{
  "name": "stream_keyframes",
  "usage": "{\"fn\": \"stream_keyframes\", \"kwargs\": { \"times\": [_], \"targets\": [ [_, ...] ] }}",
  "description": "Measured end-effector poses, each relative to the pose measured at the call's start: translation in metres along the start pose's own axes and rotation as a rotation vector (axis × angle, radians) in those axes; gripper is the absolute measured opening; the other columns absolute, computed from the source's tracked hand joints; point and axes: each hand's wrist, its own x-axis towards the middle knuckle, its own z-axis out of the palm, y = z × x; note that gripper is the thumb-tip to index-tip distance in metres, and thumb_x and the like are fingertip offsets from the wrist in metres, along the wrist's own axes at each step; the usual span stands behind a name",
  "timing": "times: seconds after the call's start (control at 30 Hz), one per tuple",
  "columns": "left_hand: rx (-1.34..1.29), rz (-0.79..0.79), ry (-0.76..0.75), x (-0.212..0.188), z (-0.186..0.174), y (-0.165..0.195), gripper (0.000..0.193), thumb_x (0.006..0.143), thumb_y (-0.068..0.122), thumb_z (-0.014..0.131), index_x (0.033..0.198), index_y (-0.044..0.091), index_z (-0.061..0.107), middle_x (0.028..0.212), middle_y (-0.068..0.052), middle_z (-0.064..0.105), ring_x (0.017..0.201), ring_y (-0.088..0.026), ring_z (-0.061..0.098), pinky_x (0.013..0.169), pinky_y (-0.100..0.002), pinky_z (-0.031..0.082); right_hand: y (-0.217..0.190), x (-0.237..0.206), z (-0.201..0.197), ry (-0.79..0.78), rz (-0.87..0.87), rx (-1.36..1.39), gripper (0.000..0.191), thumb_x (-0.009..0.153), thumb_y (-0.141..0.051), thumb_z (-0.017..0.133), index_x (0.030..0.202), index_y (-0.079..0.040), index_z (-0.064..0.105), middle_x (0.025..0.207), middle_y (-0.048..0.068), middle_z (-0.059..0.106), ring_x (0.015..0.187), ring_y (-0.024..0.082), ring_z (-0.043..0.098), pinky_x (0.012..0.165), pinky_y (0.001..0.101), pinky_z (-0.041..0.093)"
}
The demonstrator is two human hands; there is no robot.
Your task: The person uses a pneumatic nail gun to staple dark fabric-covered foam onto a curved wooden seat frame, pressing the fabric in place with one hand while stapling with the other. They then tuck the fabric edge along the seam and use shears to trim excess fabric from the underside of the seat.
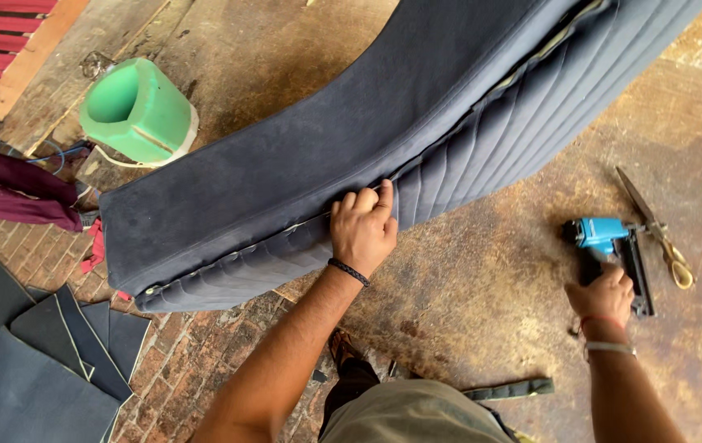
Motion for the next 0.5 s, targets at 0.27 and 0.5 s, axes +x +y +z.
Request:
{"fn": "stream_keyframes", "kwargs": {
  "times": [0.27, 0.5],
  "targets": [
    [-0.075, -0.047, -0.187, 0.039, 0.018, 0.024, 0.052, 0.088, 0.021, 0.068, 0.139, 0.020, 0.066, 0.081, -0.003, 0.058, 0.071, -0.022, 0.061, 0.064, -0.039, 0.053, 0.003, 0.027, -0.014, -0.128, 0.037, 0.170, 0.092, 0.077, -0.009, 0.078, 0.156, -0.010, 0.032, 0.127, 0.026, 0.060, 0.109, 0.043, 0.063, 0.094, 0.0492, 0.055],
    [-0.202, -0.063, -0.366, 0.066, 0.004, 0.016, 0.059, 0.085, 0.020, 0.062, 0.144, 0.026, 0.059, 0.077, -0.002, 0.070, 0.059, -0.024, 0.067, 0.056, -0.040, 0.057, -0.042, -0.023, -0.035, -0.483, 0.236, 0.746, 0.054, 0.088, -0.004, 0.075, 0.133, -0.002, 0.046, 0.102, 0.018, 0.066, 0.079, 0.025, 0.060, 0.070, 0.0386, 0.056]
  ]
}}
